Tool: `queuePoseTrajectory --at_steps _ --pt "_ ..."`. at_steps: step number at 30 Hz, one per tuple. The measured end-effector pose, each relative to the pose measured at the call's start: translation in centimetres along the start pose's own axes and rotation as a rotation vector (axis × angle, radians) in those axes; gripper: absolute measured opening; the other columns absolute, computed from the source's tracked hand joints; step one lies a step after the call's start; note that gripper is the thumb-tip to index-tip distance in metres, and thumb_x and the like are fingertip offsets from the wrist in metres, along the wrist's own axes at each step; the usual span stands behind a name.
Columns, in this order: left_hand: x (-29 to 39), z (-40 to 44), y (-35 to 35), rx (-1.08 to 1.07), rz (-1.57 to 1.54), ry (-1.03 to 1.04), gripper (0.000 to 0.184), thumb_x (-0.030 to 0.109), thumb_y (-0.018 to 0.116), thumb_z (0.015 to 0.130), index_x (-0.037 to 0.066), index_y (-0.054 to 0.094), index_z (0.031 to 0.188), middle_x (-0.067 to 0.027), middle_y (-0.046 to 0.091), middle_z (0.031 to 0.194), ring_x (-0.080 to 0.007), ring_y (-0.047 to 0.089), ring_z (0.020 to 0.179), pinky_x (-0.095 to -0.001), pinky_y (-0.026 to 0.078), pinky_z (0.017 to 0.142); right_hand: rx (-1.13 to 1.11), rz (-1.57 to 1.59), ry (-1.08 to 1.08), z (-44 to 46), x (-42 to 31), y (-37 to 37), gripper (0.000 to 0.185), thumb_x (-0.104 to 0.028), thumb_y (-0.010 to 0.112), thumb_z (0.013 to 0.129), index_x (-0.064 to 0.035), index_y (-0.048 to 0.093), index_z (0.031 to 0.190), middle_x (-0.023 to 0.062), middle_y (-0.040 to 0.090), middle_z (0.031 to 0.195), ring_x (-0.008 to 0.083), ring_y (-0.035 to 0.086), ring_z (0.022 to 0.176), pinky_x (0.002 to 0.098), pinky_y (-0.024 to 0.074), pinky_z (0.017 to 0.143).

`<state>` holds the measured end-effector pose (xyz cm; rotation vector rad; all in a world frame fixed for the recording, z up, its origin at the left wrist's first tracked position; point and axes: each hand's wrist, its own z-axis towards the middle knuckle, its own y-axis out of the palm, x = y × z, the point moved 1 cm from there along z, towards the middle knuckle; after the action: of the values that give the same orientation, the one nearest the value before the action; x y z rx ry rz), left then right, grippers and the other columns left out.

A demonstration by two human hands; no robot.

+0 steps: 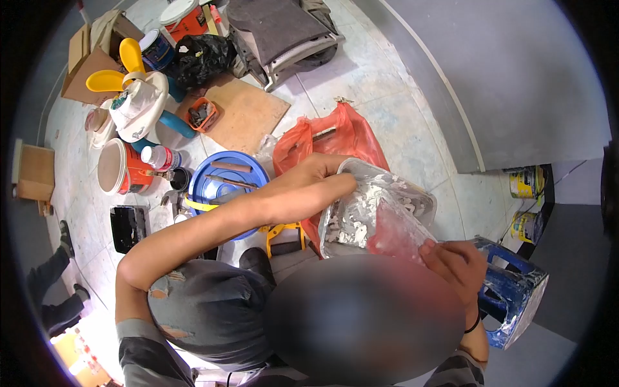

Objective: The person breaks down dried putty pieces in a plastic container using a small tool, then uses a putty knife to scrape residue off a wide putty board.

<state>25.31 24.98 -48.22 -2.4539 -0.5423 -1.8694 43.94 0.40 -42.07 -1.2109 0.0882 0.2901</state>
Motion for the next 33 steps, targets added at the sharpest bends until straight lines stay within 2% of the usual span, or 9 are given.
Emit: queuePoseTrajectory --at_steps 2,6,9,12,15,17,20,23,33 --pt "0.3 0.1 0.2 0.019 0.008 -0.002 0.037 0.011 0.049 0.097 0.0 0.067 0.126 -0.0026 0.07 0.108 -0.0103 0.063 0.101 -0.0292 0.05 0.092 -0.035 -0.144 -0.125 -0.1 -0.4 -0.1 0.038 -0.013 0.077 0.071 -0.0108 0.079 0.108 0.0037 0.075 0.103 0.0225 0.067 0.08 0.0321 0.0541 0.063" --pt "1.1 -0.2 0.3 0.018 0.033 0.007 0.036 0.011 0.048 0.097 -0.001 0.066 0.125 -0.0031 0.07 0.108 -0.0102 0.062 0.1 -0.0293 0.05 0.09 0.003 -0.169 -0.12 -0.3 -0.3 0.1 0.033 -0.012 0.076 0.074 -0.0123 0.08 0.107 0.0029 0.075 0.102 0.0223 0.067 0.08 0.0316 0.053 0.063" --pt "0.3 -0.3 0.3 -0.005 0.061 0.1 0.036 0.009 0.049 0.096 -0.002 0.066 0.126 -0.0029 0.07 0.107 -0.0098 0.062 0.101 -0.0286 0.049 0.09 0.016 -0.049 -0.017 -0.3 0.1 0.1 0.029 -0.011 0.077 0.075 -0.0105 0.079 0.104 0.0046 0.075 0.096 0.0237 0.067 0.078 0.0335 0.0521 0.063" --pt "0.8 -0.7 0.2 0.001 0.073 0.097 0.037 0.007 0.051 0.094 -0.002 0.066 0.127 -0.0025 0.071 0.106 -0.0094 0.062 0.1 -0.0288 0.05 0.089 0.068 0.375 0.317 0.5 1.5 -0.6 0.017 -0.007 0.079 0.08 0.0003 0.077 0.095 0.0112 0.068 0.079 0.027 0.061 0.066 0.0361 0.0475 0.061" --pt "0.3 -0.7 0.0 -0.047 0.082 0.059 0.038 0.006 0.052 0.095 -0.002 0.066 0.129 -0.0024 0.072 0.106 -0.0091 0.062 0.101 -0.0292 0.051 0.088 0.057 0.517 0.314 1.0 2.6 -1.1 0.013 -0.003 0.078 0.083 0.0037 0.074 0.093 0.0122 0.065 0.077 0.0279 0.059 0.065 0.0355 0.0455 0.061" --pt "-0.2 -0.7 0.1 -0.063 0.048 0.046 0.037 0.007 0.053 0.096 -0.002 0.066 0.129 -0.0026 0.072 0.107 -0.009 0.063 0.102 -0.0293 0.051 0.089 -0.002 0.482 0.275 0.8 4.0 -1.8 0.013 -0.002 0.079 0.084 0.0045 0.071 0.093 0.0096 0.067 0.077 0.0215 0.058 0.065 0.0338 0.046 0.062" --pt "-0.9 -0.6 0.1 -0.088 0.031 0.027 0.036 0.01 0.055 0.099 -0.002 0.065 0.131 -0.0028 0.073 0.11 -0.0086 0.063 0.104 -0.0291 0.051 0.09 0.063 0.628 0.745 -0.6 5.3 -1.4 0.018 -0.009 0.08 0.091 0.0041 0.074 0.101 0.0057 0.076 0.093 0.0115 0.067 0.086 0.0295 0.0538 0.077" --pt "-1.7 -0.4 0.1 -0.103 0.034 0.025 0.036 0.012 0.057 0.1 0.0 0.064 0.134 -0.0024 0.073 0.112 -0.0081 0.063 0.104 -0.0285 0.051 0.091 -0.025 0.706 0.724 -0.4 6.0 -1.4 0.022 -0.009 0.08 0.091 0.0038 0.073 0.108 0.0085 0.077 0.103 0.0134 0.07 0.095 0.0298 0.0544 0.084" --pt "-2.1 0.2 0.3 -0.128 -0.009 -0.035 0.037 0.013 0.057 0.102 0.001 0.063 0.136 -0.0008 0.073 0.113 -0.0073 0.064 0.104 -0.0282 0.052 0.09 0.027 0.802 0.757 -1.3 7.8 0.3 0.03 -0.008 0.078 0.092 0.0019 0.068 0.118 0.0076 0.075 0.108 0.0132 0.068 0.098 0.0302 0.0529 0.089"
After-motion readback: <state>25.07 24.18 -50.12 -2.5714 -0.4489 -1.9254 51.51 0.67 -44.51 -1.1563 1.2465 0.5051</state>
